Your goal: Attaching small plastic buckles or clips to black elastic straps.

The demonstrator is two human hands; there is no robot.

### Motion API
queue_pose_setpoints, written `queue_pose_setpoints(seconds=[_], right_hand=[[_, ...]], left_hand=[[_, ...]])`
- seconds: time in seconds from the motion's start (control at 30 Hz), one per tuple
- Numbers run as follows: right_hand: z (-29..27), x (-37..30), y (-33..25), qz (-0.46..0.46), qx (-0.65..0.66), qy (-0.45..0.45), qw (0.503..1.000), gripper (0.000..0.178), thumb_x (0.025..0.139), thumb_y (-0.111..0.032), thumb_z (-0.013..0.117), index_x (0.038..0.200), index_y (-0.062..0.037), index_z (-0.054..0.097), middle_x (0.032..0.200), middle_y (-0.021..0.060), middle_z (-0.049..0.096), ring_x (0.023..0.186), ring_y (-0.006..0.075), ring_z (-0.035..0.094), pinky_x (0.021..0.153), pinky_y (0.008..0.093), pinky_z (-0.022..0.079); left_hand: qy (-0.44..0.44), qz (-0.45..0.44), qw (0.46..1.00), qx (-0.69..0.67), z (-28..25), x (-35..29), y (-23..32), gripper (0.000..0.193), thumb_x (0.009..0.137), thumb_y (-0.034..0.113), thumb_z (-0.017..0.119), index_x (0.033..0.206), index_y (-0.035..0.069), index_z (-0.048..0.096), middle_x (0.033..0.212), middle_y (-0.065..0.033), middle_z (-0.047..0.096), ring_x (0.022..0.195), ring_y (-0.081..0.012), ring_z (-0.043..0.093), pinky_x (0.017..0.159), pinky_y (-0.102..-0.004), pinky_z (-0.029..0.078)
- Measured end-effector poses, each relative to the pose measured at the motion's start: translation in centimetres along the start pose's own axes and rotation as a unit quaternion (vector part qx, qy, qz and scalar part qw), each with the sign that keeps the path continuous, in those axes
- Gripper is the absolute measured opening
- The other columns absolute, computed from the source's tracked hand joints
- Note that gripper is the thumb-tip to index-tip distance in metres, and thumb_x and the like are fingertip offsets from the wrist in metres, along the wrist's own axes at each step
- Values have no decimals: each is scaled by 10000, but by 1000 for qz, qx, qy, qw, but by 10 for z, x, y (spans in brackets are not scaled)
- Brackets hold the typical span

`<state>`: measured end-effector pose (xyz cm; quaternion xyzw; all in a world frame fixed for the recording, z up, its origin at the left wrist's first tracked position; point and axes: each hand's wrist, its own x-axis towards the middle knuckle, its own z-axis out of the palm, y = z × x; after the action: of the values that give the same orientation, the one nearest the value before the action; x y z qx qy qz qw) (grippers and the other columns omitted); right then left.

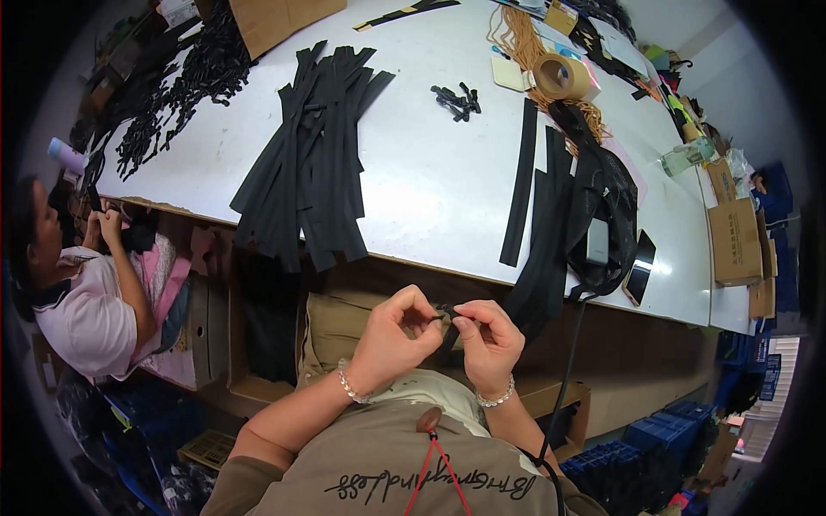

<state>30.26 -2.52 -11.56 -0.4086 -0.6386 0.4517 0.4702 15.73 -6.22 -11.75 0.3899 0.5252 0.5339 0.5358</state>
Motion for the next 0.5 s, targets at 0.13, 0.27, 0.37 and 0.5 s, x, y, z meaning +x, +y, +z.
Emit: queue_pose_setpoints(seconds=[0.13, 0.27, 0.37, 0.5], right_hand=[[1, 1, -2, -27, -27, 2, 999, 106, 746, 42, 652, 847, 19, 630, 800, 102, 627, 699, 164, 590, 622, 236, 462], [2, 3, -3, -52, -46, -6, 998, 113, 735, 41, 659, 841, 10, 632, 789, 103, 628, 687, 181, 597, 611, 244, 468], [2, 3, -3, -71, -55, -13, 996, 110, 737, 44, 660, 839, 17, 631, 790, 102, 623, 684, 164, 580, 600, 228, 450], [2, 4, -1, -107, -72, -21, 991, 113, 729, 50, 666, 832, 21, 630, 784, 106, 625, 683, 161, 580, 593, 225, 450]], left_hand=[[-2, 37, 998, 55, -2, -1, 5, 124, 732, -42, 599, 752, 16, 492, 713, -1, 497, 652, -46, 493, 592, -193, 429], [6, 59, 995, 77, -2, -2, 7, 103, 718, 1, 618, 731, -2, 516, 669, -21, 521, 609, -61, 518, 567, -204, 438], [9, 66, 994, 83, -3, -1, 6, 100, 716, 1, 621, 734, -6, 523, 671, -28, 526, 610, -66, 526, 566, -207, 441], [11, 60, 995, 81, -3, -2, 8, 100, 714, 2, 623, 731, -9, 526, 673, -34, 529, 610, -72, 530, 563, -211, 442]])
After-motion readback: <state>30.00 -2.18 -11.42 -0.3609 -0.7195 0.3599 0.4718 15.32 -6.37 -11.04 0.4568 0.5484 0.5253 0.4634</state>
